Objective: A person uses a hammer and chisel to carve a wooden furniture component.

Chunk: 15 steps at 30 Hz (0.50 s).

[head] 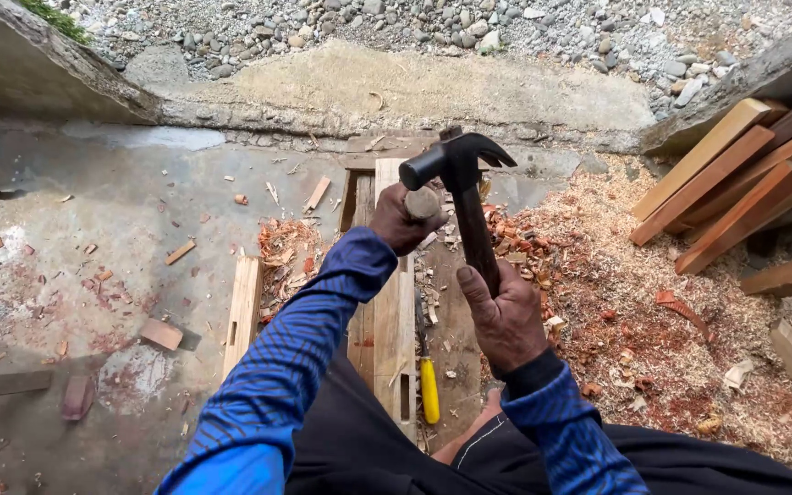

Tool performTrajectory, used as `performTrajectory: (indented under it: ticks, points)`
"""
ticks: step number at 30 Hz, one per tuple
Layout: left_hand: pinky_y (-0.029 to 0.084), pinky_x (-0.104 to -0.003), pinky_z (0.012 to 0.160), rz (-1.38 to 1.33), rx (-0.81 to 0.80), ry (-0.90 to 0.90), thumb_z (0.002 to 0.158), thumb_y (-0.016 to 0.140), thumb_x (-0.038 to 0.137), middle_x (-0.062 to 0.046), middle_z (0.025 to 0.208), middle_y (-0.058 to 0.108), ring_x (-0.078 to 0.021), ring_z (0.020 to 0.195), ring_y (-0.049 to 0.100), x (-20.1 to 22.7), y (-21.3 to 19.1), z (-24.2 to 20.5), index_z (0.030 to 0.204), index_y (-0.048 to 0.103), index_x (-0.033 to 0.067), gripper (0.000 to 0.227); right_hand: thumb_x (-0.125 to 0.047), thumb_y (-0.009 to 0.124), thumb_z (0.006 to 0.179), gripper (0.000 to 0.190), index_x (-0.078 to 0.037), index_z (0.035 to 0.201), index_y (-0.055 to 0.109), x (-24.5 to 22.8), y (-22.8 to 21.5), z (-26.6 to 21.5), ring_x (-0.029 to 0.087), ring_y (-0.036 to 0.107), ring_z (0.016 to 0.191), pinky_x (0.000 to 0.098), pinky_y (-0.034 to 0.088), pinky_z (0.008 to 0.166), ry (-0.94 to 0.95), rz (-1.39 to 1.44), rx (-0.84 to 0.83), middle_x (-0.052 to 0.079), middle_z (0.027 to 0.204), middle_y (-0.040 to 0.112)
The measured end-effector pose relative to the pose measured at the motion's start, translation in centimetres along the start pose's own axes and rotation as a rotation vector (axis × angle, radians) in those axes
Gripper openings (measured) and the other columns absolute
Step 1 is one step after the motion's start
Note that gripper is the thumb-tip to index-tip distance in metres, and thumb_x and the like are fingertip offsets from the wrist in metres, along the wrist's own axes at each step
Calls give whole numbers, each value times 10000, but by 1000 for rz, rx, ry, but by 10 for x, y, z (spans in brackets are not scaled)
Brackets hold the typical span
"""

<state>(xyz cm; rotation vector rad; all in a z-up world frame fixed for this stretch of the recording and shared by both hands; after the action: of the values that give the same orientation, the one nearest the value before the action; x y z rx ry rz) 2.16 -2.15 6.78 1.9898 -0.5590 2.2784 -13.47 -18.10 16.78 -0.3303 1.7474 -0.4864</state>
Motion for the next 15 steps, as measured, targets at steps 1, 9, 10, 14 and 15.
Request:
performTrajectory:
  ticks: [1,9,10,14,15]
  points:
    - [582,-328,688,1,12,7,804,865,154,-46,793,691,-142,736,666,6,0,-2,902,661,86,236,-629,602,917,563,-69,954,647,-2,-3,3,107,550,587,330,481,528,-13,-4,-4,-1,623,553]
    - [541,-334,691,112,-100,33,779,855,113,-76,781,626,-177,741,645,24,11,-10,884,605,64,275,-595,629,908,527,-71,960,653,0,-19,3,68,483,571,274,416,490,48,129,45,-33,629,494]
    - [541,-334,691,113,-99,30,779,855,113,-76,781,626,-177,741,645,21,11,-8,884,605,64,275,-595,629,908,527,-71,960,653,-6,-23,2,68,483,571,274,416,490,49,130,42,-33,629,494]
    - [563,-345,731,140,-144,143,760,839,103,-92,845,652,-188,805,680,26,13,-6,910,604,68,280,-571,648,906,516,-64,994,618,-8,-30,-1,59,481,553,250,409,462,18,321,66,-48,649,496]
    - [566,-350,736,130,-160,142,761,838,107,-92,857,663,-191,818,689,30,14,-9,915,608,72,279,-569,648,922,519,-57,999,607,-5,-30,-3,58,485,567,248,414,471,-17,335,69,-50,666,504]
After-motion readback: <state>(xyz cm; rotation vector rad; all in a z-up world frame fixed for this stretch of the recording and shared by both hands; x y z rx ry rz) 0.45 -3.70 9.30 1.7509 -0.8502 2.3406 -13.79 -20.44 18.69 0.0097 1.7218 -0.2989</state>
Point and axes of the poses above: each hand's wrist, its own z-axis towards the middle knuckle, its own y-axis out of the palm, x = y × z, the point moved 5 cm from there along z, towards the middle knuckle
